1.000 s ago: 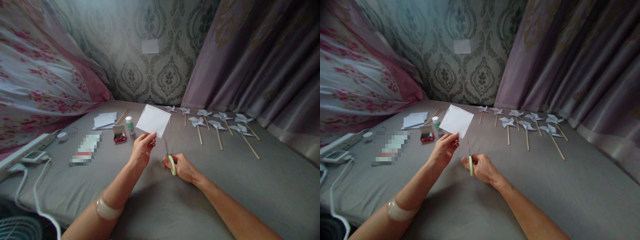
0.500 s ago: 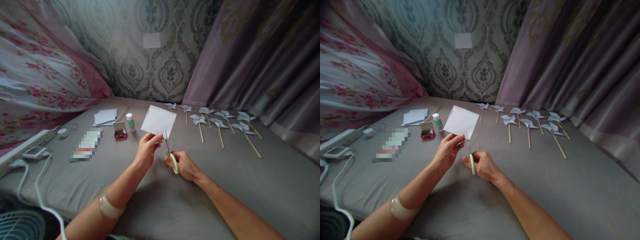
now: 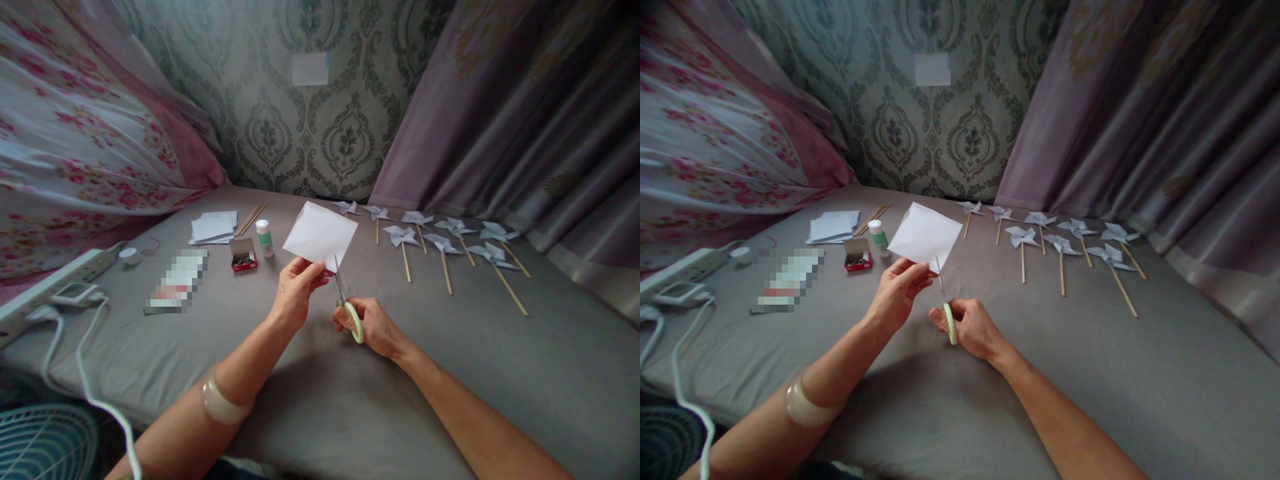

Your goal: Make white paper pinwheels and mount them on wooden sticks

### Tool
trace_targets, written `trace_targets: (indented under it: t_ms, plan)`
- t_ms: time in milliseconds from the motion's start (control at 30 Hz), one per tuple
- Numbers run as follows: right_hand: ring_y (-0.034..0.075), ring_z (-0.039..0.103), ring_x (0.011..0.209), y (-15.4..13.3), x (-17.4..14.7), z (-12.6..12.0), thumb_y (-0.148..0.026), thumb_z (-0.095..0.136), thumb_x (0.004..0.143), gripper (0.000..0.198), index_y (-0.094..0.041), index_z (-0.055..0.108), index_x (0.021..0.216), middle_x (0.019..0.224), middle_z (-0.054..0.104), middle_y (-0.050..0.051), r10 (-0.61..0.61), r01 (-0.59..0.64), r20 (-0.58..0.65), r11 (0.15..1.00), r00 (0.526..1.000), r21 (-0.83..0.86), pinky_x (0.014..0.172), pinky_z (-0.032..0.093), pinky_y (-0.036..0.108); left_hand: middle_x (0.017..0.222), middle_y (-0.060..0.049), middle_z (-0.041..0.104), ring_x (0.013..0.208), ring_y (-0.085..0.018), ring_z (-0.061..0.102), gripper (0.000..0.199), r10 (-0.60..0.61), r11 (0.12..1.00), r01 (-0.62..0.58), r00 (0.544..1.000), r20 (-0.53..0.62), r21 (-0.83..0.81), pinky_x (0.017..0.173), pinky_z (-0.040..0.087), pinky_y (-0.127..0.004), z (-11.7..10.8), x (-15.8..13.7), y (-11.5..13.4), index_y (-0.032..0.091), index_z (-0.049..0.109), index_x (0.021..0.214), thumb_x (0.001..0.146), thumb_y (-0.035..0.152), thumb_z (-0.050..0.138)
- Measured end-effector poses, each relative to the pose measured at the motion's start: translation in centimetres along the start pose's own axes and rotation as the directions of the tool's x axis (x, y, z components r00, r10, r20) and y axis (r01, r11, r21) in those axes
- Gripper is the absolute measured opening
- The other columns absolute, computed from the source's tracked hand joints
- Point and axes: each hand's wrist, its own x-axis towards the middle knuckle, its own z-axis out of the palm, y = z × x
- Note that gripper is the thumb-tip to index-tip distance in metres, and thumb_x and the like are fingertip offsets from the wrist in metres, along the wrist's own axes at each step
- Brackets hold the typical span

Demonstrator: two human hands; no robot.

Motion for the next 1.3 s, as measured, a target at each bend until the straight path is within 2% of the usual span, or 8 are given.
trace_targets:
  t_ms: [700,1300]
  plan:
    - [0.011,0.047,0.051,0.04,0.13,0.26,-0.068,0.067,0.064,0.054,-0.016,0.056,0.058,0.055,0.058,0.001,0.072,-0.069,-0.069,0.996,0.995,0.054,0.048,0.035,0.023,0.069,0.0,0.067,0.061,-0.01,0.062,0.023,0.034,0.999,-0.034,0.999,0.003,0.02,0.06,0.048,-0.02,-0.12,0.21,-0.17,0.014,0.066,0.073,0.058,0.026,0.078]
    - [0.008,0.043,0.046,0.19,0.18,0.58,-0.063,0.068,0.066,0.05,-0.016,0.056,0.053,0.049,0.054,-0.002,0.077,-0.071,-0.128,0.996,0.989,0.05,0.047,0.035,0.022,0.069,0.0,0.067,0.063,-0.01,0.062,0.023,0.04,0.999,-0.04,0.999,0.008,0.023,0.061,0.048,-0.02,-0.1,0.34,-0.13,0.014,0.067,0.074,0.059,0.028,0.079]
